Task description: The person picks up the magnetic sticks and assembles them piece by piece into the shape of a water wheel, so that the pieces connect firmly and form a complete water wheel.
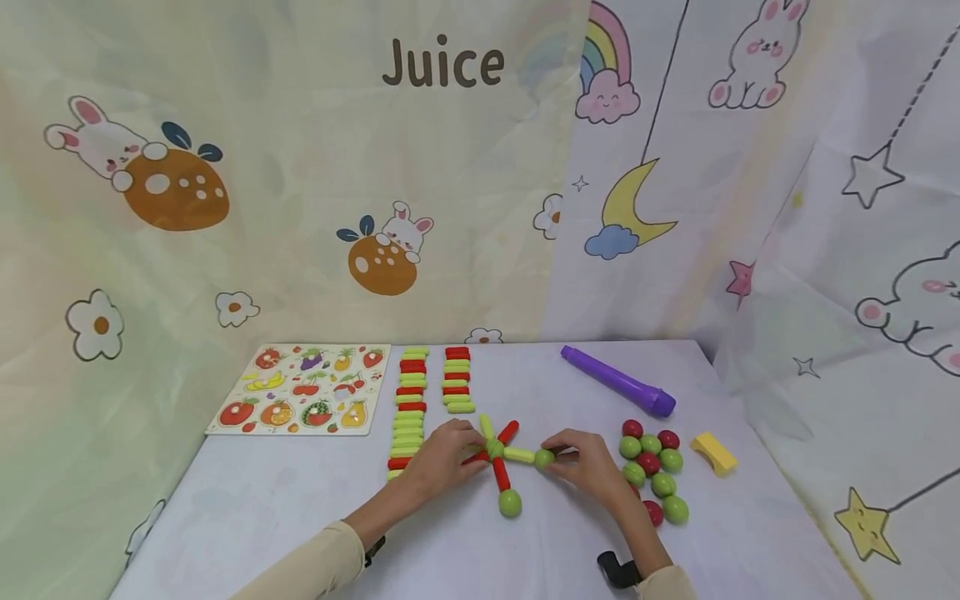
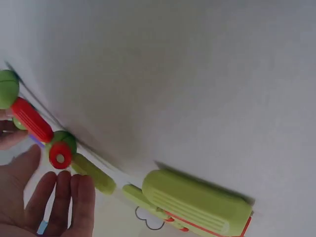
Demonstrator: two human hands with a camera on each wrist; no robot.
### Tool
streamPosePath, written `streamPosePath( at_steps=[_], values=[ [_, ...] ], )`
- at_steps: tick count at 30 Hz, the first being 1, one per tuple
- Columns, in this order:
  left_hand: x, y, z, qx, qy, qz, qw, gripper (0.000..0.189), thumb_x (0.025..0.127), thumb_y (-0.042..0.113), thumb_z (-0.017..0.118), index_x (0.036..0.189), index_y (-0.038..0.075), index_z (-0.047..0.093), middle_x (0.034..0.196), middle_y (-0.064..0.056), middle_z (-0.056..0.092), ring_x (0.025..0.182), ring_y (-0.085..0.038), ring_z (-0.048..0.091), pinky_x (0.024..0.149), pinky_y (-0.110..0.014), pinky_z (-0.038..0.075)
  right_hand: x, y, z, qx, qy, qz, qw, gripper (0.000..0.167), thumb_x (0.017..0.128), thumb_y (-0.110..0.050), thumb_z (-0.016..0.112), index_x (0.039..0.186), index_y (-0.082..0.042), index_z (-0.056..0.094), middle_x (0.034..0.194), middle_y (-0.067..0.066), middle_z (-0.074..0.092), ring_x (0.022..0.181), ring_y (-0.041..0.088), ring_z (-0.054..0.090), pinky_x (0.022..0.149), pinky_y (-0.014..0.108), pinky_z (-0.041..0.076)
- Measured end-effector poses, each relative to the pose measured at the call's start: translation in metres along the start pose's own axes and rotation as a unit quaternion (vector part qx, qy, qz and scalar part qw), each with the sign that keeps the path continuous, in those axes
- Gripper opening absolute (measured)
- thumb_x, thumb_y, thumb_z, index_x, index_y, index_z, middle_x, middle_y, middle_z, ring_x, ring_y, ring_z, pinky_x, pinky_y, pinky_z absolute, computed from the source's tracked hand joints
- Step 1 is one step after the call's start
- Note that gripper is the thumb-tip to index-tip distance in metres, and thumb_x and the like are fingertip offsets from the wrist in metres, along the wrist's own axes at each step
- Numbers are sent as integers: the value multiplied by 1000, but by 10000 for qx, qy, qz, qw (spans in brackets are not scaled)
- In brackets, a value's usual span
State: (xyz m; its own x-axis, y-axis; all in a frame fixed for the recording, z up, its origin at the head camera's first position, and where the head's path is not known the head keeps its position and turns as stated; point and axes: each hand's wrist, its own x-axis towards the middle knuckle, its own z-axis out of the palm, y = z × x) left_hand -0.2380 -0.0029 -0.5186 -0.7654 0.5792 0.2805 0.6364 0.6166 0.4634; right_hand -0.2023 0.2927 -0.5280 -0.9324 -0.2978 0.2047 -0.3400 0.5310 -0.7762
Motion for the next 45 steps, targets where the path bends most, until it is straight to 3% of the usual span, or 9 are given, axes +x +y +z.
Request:
streamPosePath(
  at_steps=[6,10,13,16,20,25,29,36,45],
  values=[
    [-3,1,3,-323,-52,-350,9989,16,93,13,87,109,10,83,88,5,70,83,-5,58,78,-18,55,-3,1,2,64,-8,-17,10000,30,86,-1,88,114,-1,78,109,11,79,102,29,75,90,39,64],
    [-4,-2,3,-326,48,-343,9989,15,93,12,87,108,10,84,90,5,71,85,-6,61,79,-19,56,-4,-4,1,108,-150,-17,9998,31,87,-5,89,114,1,78,109,13,79,102,28,75,90,39,64],
    [-2,-4,3,-259,102,-262,9993,14,94,12,86,107,10,84,92,3,72,88,-7,62,82,-21,57,-8,-8,-9,-18,-107,142,9998,31,91,-11,87,118,0,77,113,13,79,103,29,75,90,37,64],
    [1,-6,3,-153,93,-209,9996,12,95,13,85,107,10,84,94,2,72,89,-9,62,82,-21,57,-13,-8,-29,-496,238,320,9980,32,92,-12,87,119,-1,77,114,13,79,102,31,76,88,36,65],
    [5,-9,4,-31,71,-137,9999,12,94,12,85,105,10,84,94,1,73,90,-10,62,82,-21,58,-23,-2,-58,-1486,600,409,9862,30,87,-5,89,115,-1,78,108,11,78,95,29,75,83,38,65],
    [7,-11,5,117,39,-84,9999,9,94,13,86,103,11,83,94,2,72,91,-11,63,82,-20,58,-35,0,-79,-2395,72,799,9676,33,83,-9,93,111,-1,79,101,5,75,87,19,65,79,40,62],
    [8,-10,5,177,32,-65,9998,8,94,12,85,102,11,83,95,2,71,94,-11,63,84,-20,59,-40,-1,-83,-2658,-270,1087,9575,31,84,-13,92,112,-3,81,109,10,77,94,23,66,89,51,61],
    [9,-9,7,166,-120,-134,9997,10,97,15,82,107,13,83,98,4,72,99,-10,61,87,-20,58,-41,-4,-79,-2487,-491,1025,9619,25,86,-3,87,110,-2,80,119,19,76,117,43,68,99,60,57],
    [10,-8,7,372,-42,76,9993,10,94,13,85,104,11,82,97,1,72,97,-12,65,86,-19,59,-26,-9,-61,-2124,-499,503,9746,17,89,-3,86,105,0,82,110,8,78,106,34,74,91,49,62]
  ],
)
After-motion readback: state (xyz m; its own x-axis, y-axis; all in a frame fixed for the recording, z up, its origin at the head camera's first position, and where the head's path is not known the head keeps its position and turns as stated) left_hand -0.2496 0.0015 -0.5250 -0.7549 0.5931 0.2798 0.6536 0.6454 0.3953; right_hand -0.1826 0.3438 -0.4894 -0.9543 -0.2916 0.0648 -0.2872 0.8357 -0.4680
